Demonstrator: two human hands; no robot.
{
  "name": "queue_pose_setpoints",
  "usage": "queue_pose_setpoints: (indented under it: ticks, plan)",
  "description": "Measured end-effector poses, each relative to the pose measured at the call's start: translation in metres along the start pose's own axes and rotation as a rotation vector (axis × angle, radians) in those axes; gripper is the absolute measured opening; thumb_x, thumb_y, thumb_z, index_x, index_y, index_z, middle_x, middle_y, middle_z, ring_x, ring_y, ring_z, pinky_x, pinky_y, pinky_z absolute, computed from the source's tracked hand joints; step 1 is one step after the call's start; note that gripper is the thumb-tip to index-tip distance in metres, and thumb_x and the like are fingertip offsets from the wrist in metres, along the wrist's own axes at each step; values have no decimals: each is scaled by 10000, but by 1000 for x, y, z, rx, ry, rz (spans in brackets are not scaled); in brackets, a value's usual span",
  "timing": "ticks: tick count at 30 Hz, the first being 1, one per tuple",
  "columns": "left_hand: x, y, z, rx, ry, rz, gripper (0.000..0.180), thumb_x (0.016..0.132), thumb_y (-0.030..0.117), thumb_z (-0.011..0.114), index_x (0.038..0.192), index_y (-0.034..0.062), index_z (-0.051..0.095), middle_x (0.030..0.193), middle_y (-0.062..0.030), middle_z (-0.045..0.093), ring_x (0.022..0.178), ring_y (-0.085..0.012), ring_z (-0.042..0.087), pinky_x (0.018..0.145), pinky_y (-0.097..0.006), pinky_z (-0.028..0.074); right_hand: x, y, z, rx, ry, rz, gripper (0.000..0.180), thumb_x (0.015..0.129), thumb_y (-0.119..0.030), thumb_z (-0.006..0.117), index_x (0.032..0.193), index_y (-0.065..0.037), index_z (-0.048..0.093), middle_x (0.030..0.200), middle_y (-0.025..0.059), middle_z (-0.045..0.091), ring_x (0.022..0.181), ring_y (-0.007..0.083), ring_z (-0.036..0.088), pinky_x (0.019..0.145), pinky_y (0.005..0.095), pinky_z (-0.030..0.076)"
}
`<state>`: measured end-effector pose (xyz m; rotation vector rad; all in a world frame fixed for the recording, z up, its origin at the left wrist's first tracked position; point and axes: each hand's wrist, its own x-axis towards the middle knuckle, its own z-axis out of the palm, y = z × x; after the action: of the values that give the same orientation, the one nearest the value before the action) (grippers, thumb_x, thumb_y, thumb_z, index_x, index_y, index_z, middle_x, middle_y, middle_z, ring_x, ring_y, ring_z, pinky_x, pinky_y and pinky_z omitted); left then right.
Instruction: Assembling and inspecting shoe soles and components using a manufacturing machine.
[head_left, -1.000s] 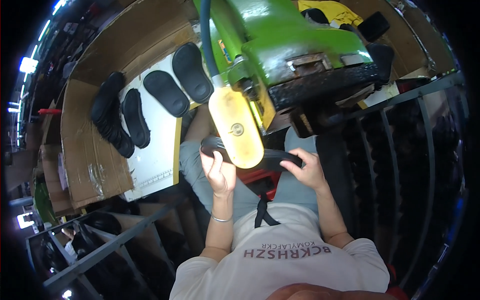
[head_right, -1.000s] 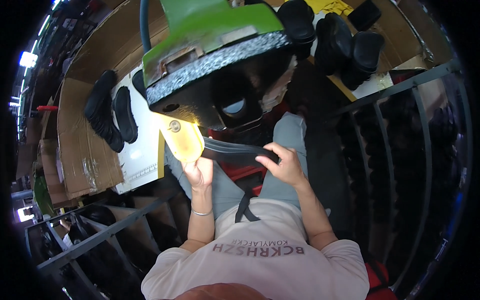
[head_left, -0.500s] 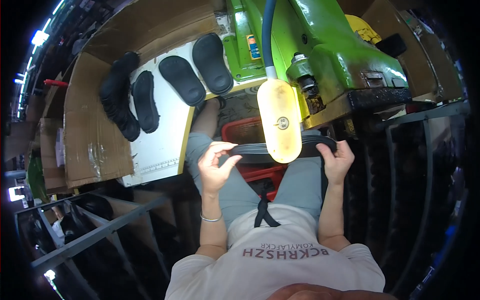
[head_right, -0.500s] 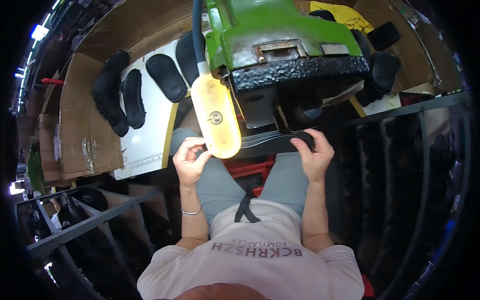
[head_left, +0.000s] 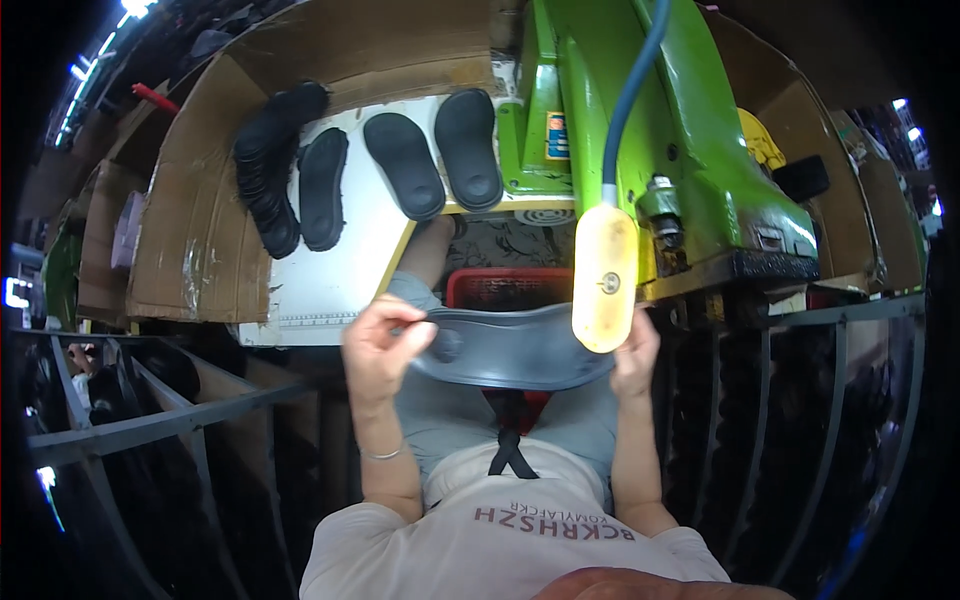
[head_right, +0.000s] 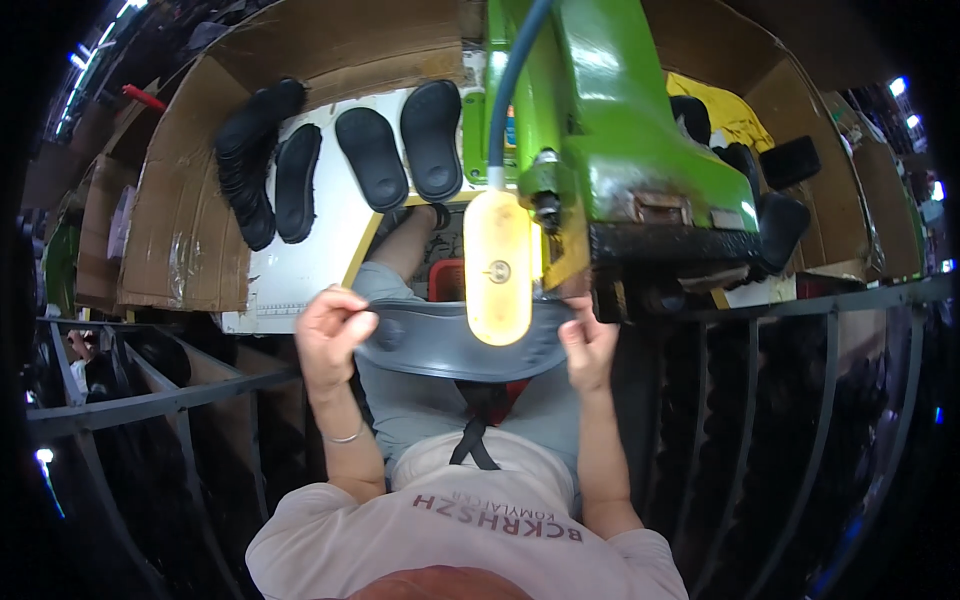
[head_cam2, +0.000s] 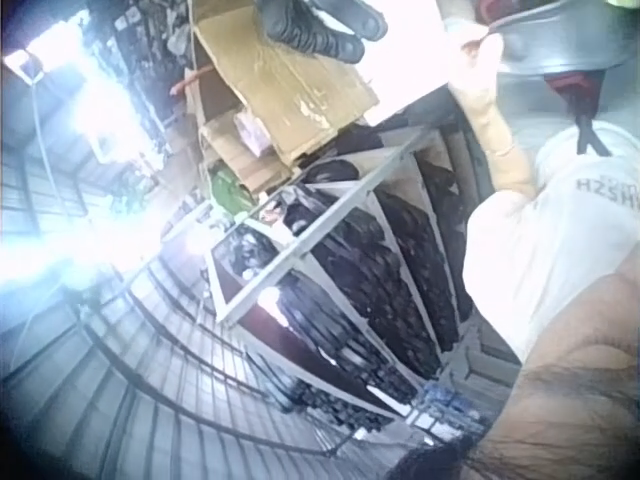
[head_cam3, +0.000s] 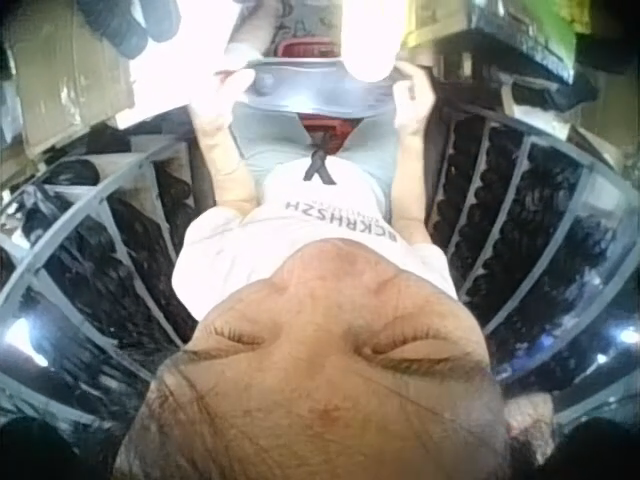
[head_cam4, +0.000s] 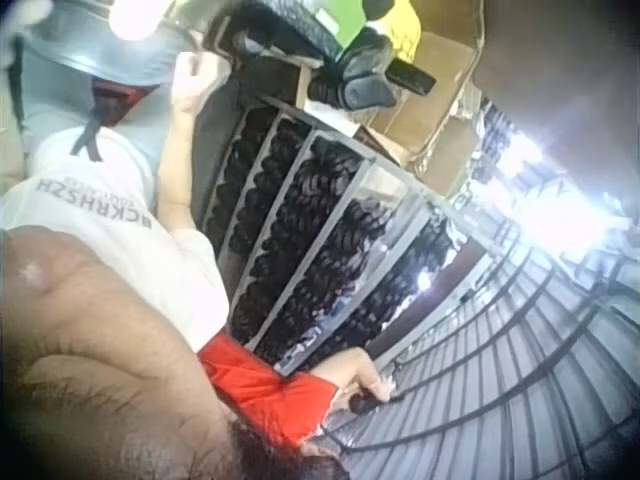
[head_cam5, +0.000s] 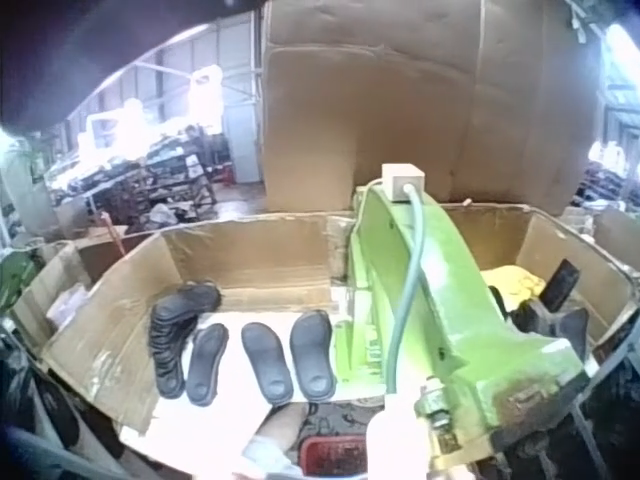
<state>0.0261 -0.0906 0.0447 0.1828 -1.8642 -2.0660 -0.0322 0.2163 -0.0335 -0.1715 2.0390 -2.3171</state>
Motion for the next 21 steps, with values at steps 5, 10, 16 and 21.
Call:
queue_pose_setpoints:
  ticks: [5, 10, 16, 21]
  plan:
    - [7, -7, -57, -69, 554, 1, 121, 775, -50, 654, 846, 4, 572, 801, -22, 559, 688, -76, 531, 632, -177, 431, -11, 35, 43, 35, -144, 294, 152, 913, -124, 554, 992, 4, 569, 712, 90, 627, 549, 97, 563, 487, 195, 453]
    - [78, -52, -29, -257, 655, 134, 227, 816, 95, 672, 947, 42, 494, 912, -43, 466, 761, -109, 546, 574, -278, 576, -4, 34, 51, -4, -150, 306, 135, 900, -115, 575, 973, -1, 579, 714, 87, 630, 546, 88, 563, 490, 197, 453]
    - [110, -111, -14, -130, 522, -74, 277, 787, 128, 708, 957, 28, 515, 929, -87, 471, 871, -187, 517, 740, -401, 545, -11, 35, 43, -2, -89, 334, 134, 895, -122, 585, 952, -1, 589, 714, 92, 636, 543, 96, 572, 491, 202, 458]
    - [128, -73, -73, 1306, 848, 224, 396, 706, 234, 735, 1031, 79, 568, 1106, -176, 460, 1055, -345, 414, 887, -475, 358, -28, 52, 26, 25, -71, 396, 126, 896, -126, 586, 944, -10, 597, 713, 86, 643, 540, 87, 577, 473, 195, 454]
